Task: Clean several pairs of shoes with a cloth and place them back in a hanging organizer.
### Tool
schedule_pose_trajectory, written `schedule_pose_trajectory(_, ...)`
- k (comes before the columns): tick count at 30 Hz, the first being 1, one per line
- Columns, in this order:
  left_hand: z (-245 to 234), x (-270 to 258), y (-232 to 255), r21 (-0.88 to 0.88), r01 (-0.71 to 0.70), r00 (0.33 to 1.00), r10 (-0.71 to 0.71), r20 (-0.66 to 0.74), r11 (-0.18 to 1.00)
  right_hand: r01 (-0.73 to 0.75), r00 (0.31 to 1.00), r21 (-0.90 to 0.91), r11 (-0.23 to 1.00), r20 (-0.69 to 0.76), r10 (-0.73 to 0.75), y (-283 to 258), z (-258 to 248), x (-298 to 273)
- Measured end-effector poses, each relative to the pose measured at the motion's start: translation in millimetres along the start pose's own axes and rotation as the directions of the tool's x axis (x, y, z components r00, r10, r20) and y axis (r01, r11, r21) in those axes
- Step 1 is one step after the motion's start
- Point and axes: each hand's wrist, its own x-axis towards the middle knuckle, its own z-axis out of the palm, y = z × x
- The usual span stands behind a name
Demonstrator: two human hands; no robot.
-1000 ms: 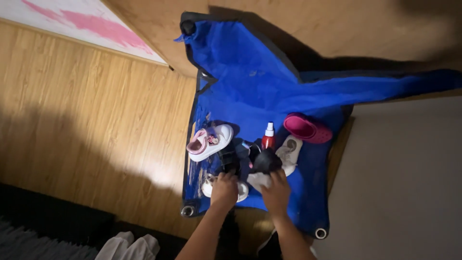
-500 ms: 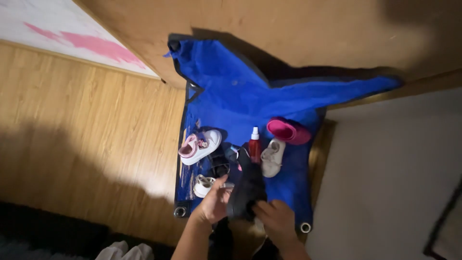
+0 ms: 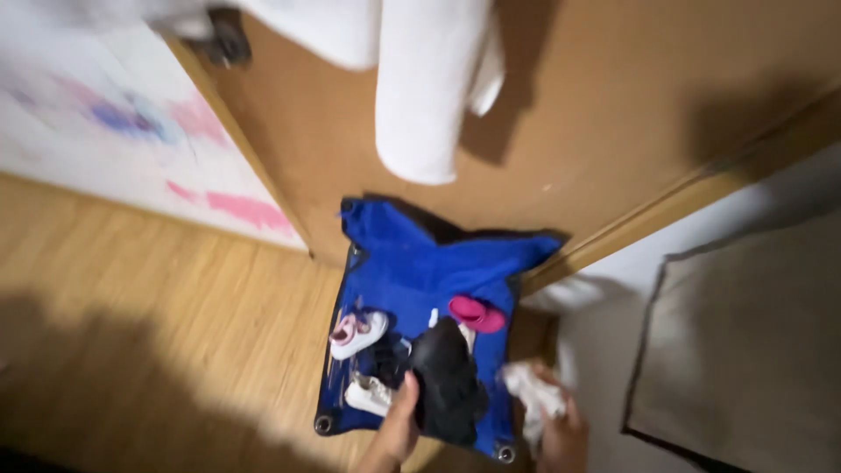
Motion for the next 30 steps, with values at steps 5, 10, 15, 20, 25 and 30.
schedule_pose_trajectory(5, 134, -69, 46, 0.223, -0.513, 0.802, 0.37, 0.469, 0.829, -0.05, 0.984, 0.191, 0.98, 0.177, 0.015, -175, 6, 28)
schedule_pose_trajectory(10, 121, -55, 1, 0.304, -0.678, 0.735, 0.616, 0.283, 0.669, 0.545, 0.829, -0.086, 0.834, 0.208, -0.52, -272, 7, -3)
schedule_pose_trajectory(15, 149, -78, 38, 0.463, -0.646, 0.742, 0.641, 0.197, 0.606, 0.87, 0.395, -0.274, 0.41, -0.112, -0.912, -117, 65, -31)
schedule_pose_trajectory(20, 164, -86, 62, 0.454, -0.492, 0.834, 0.551, 0.002, 0.743, 0.893, 0.392, -0.252, 0.372, 0.035, -0.919, -116, -50, -27)
schedule_pose_trajectory(25, 236, -137, 95, 0.601, -0.72, 0.568, 0.792, 0.225, 0.346, 0.909, 0.389, -0.242, 0.339, 0.204, -0.899, -304, -62, -39)
schedule_pose_trajectory(30, 159, -71, 64, -0.341, -0.514, 0.765, 0.601, 0.232, 0.787, 0.917, 0.391, -0.222, 0.33, 0.342, -0.855, -283, -35, -47)
